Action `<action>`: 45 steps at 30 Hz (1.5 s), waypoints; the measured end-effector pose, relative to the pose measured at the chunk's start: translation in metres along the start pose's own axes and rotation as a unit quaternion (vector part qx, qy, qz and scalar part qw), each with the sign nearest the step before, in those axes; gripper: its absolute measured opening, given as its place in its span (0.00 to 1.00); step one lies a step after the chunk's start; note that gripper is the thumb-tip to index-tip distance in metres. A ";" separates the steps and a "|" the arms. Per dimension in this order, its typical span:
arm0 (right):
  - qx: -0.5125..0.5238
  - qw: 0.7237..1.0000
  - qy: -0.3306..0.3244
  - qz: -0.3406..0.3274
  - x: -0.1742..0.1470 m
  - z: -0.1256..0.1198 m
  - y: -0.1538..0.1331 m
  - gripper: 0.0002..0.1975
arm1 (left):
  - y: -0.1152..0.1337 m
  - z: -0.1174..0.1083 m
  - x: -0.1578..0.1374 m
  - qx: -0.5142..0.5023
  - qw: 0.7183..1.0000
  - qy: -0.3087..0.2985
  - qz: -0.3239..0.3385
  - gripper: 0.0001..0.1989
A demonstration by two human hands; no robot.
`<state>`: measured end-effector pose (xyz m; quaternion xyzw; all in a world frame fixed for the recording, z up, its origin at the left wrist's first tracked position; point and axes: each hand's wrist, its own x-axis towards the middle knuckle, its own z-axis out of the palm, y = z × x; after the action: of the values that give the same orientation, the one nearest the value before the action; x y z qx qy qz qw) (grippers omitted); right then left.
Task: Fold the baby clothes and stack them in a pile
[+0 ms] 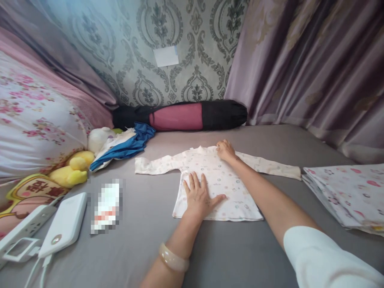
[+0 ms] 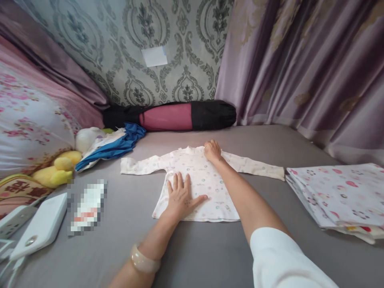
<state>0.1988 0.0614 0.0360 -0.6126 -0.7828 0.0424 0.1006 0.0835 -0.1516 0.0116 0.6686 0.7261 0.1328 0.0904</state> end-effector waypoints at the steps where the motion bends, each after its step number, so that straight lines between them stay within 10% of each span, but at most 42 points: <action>1: 0.008 1.000 0.009 0.009 0.000 0.001 0.000 0.16 | 0.001 0.000 0.000 0.001 1.000 -0.003 0.000 0.60; 7: -0.014 0.999 0.008 0.037 -0.004 -0.002 -0.016 0.17 | 0.001 -0.003 0.000 0.001 1.000 -0.001 0.001 0.59; 15: 0.012 0.990 -0.003 -0.141 -0.009 0.003 -0.069 0.18 | -0.025 0.006 0.014 -0.016 0.995 0.098 0.011 0.44; 23: -0.006 0.994 -0.040 -0.100 -0.003 0.009 -0.093 0.21 | -0.025 0.007 0.017 0.017 0.998 0.052 -0.023 0.50; 35: 0.038 0.996 0.047 -0.072 -0.001 0.037 -0.090 0.22 | -0.021 0.002 0.017 0.058 0.997 0.027 -0.038 0.49; 45: 0.084 0.984 0.005 -0.157 -0.067 0.036 -0.046 0.27 | -0.020 -0.007 0.012 0.119 0.993 0.001 -0.029 0.46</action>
<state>0.1631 -0.0121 0.0023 -0.4714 -0.8626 0.0881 0.1611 0.0613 -0.1419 0.0127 0.6532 0.7558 0.0438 0.0136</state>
